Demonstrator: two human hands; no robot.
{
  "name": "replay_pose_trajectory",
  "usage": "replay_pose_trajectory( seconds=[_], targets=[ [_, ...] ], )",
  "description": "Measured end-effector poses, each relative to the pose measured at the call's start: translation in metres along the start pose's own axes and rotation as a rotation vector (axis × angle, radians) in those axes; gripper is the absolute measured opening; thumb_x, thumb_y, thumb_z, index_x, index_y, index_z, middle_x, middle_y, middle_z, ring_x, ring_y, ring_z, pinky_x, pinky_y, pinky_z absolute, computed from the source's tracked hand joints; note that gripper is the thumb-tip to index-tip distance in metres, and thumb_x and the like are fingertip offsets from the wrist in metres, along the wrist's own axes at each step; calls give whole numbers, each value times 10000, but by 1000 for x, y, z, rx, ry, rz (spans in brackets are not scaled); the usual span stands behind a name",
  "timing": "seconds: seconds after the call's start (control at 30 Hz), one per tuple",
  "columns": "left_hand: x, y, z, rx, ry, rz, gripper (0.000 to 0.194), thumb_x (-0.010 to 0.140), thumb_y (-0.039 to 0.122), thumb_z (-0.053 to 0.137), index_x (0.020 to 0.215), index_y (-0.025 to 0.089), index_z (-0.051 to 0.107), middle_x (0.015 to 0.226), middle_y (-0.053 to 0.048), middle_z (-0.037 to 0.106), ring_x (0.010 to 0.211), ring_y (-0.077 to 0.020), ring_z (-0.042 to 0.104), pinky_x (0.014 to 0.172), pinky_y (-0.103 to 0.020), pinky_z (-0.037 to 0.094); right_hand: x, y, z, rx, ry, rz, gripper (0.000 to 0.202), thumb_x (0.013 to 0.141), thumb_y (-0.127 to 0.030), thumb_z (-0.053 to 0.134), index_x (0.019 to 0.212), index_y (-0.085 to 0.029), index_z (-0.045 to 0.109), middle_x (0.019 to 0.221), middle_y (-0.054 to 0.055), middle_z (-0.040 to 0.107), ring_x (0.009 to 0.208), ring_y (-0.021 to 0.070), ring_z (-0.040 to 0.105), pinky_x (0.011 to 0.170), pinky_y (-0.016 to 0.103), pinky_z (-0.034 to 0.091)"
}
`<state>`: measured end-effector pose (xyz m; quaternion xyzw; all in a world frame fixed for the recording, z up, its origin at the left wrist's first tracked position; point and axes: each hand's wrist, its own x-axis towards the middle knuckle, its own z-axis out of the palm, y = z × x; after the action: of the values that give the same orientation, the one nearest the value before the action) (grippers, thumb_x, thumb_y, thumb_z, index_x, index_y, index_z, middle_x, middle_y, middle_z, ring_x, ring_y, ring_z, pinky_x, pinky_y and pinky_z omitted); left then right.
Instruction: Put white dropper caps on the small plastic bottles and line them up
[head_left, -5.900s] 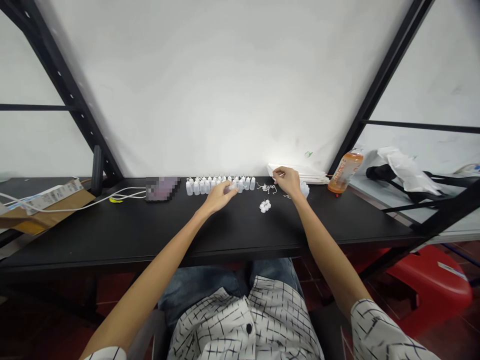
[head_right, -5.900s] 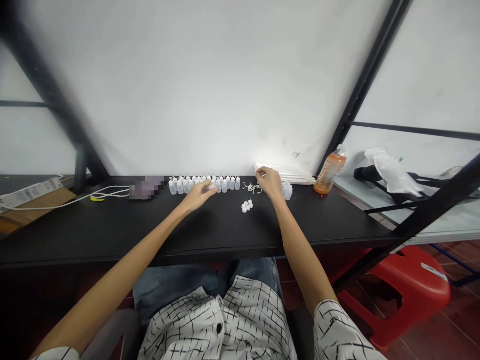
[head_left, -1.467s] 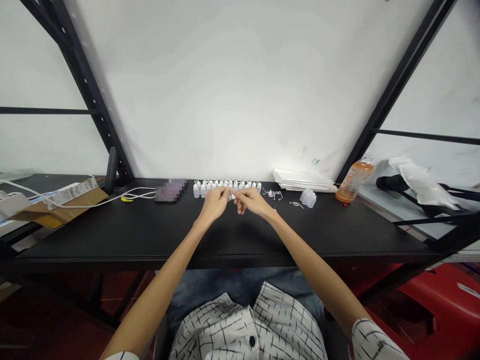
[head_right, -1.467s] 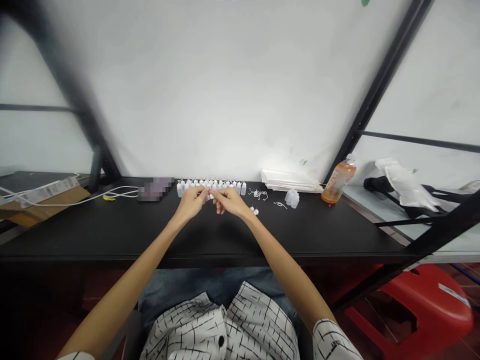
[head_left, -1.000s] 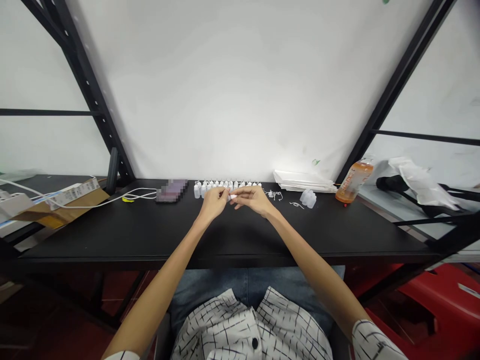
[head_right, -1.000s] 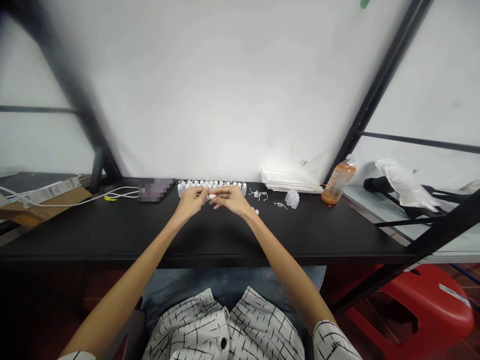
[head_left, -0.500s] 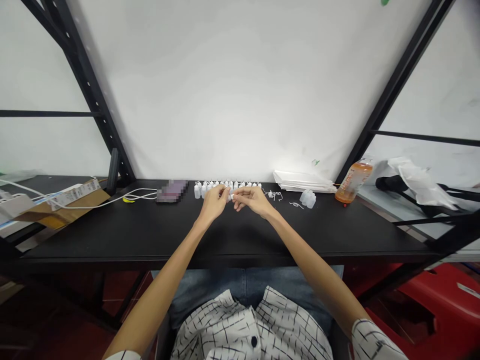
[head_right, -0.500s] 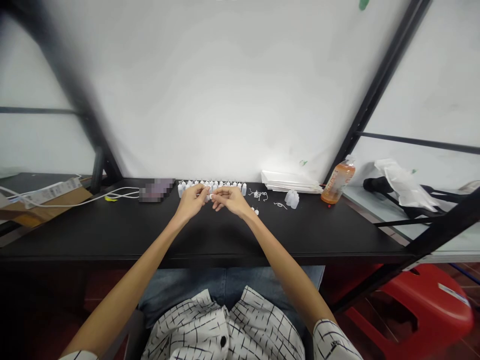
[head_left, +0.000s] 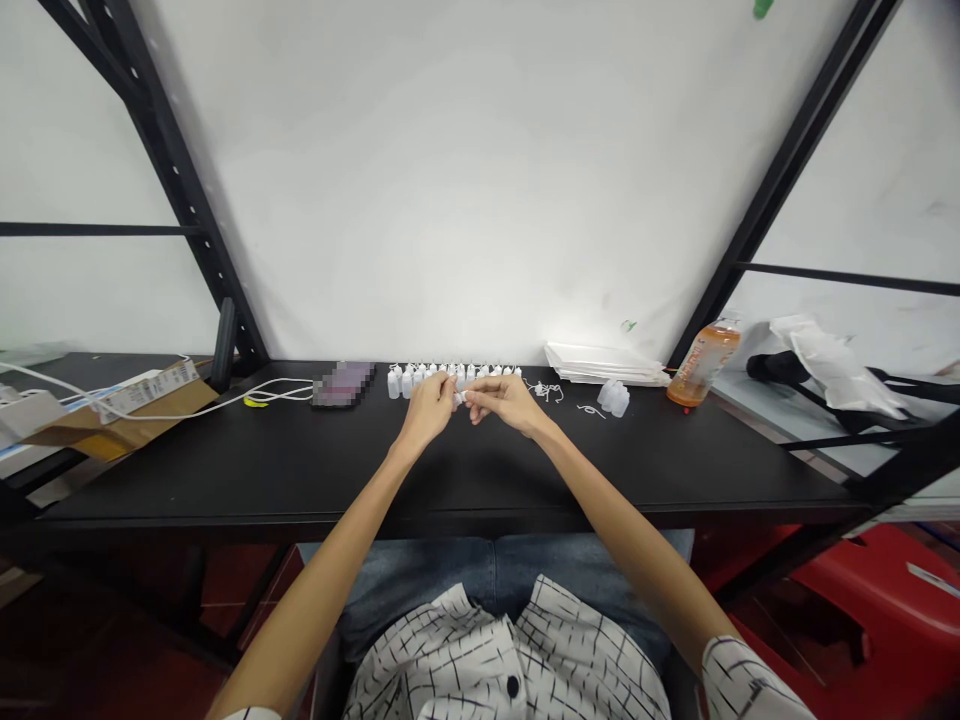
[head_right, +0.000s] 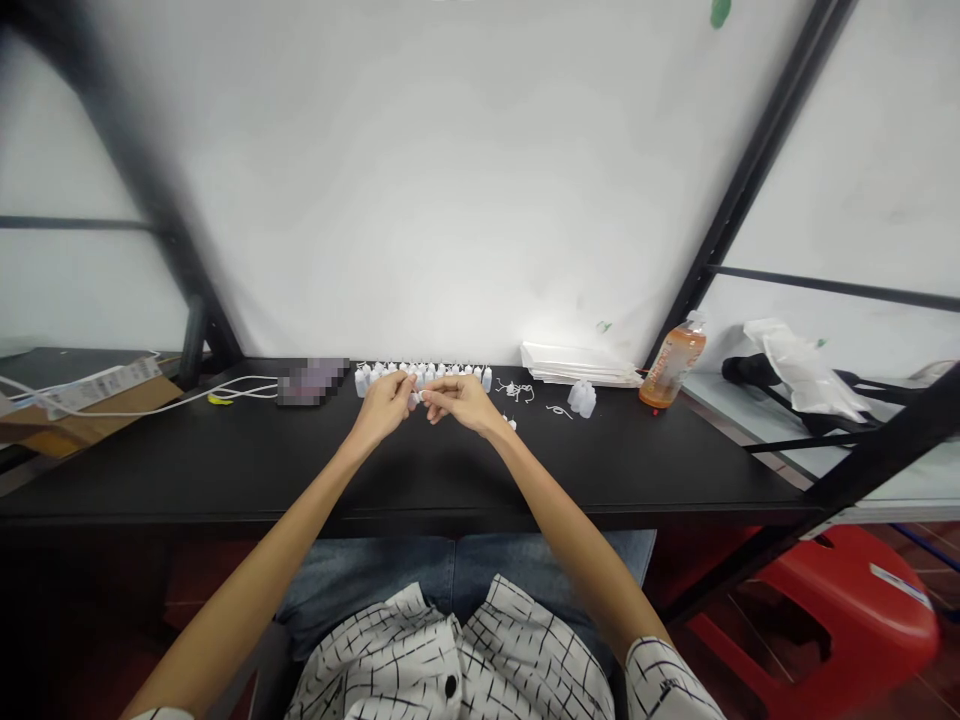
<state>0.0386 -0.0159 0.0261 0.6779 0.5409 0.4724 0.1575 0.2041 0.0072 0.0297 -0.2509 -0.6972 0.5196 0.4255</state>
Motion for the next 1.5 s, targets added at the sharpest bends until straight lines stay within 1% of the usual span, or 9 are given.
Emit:
replay_pose_trajectory(
  seconds=[0.17,0.4,0.6,0.77,0.83,1.0,1.13,1.33,1.5],
  targets=[
    [-1,3,1,27,-9,41,333,964,336,407,657,213,447,539,16,549,540,-161,542,620,-291,385,1,5,1,-112,5,35,530,725,-654,728,622,-154,585,520,-15,575,428,107,579,454,230,511],
    [-4,9,1,45,-57,84,328,966,297,400,655,204,447,556,17,540,534,-146,519,612,-280,362,2,14,3,-209,27,52,604,834,-708,567,559,-175,504,416,-31,473,368,101,532,387,197,429],
    [-3,7,1,72,-51,88,312,962,281,392,663,205,436,561,16,543,549,-147,504,604,-281,339,1,10,3,-112,65,-32,462,777,-615,700,818,-172,576,557,-54,551,416,118,595,388,213,478],
    [0,4,-2,27,-36,27,307,963,335,404,703,202,499,551,15,551,550,-160,537,608,-285,370,-2,0,1,-12,-6,-15,464,650,-496,848,870,-142,645,698,17,661,588,168,691,485,260,571],
    [0,3,-3,16,-36,32,310,961,343,406,702,203,504,553,13,557,551,-161,539,611,-285,377,-3,-1,1,-8,-18,-1,466,632,-484,864,861,-135,660,688,23,668,589,168,690,499,266,580],
    [-2,4,-1,48,-46,67,313,958,328,395,678,208,469,548,19,540,540,-150,507,602,-282,355,0,7,1,-112,-36,78,535,746,-652,714,642,-141,594,516,12,593,463,145,634,414,222,510],
    [-3,5,1,89,-46,92,309,953,301,396,661,208,438,555,18,529,555,-145,484,604,-281,329,3,12,0,-180,-16,112,586,803,-700,614,651,-135,602,516,26,596,437,129,618,371,189,457],
    [-1,3,0,94,-45,57,318,955,310,401,659,207,461,558,9,548,566,-158,504,613,-291,338,-1,2,-2,-120,-3,-8,417,709,-498,800,898,-147,678,755,34,679,533,133,659,425,213,504],
    [-3,4,-2,70,-42,42,315,950,314,400,663,208,473,560,8,551,574,-163,513,611,-290,347,-2,3,0,-70,-34,29,424,661,-502,836,794,-129,682,691,40,677,554,149,661,458,238,532]
  ],
)
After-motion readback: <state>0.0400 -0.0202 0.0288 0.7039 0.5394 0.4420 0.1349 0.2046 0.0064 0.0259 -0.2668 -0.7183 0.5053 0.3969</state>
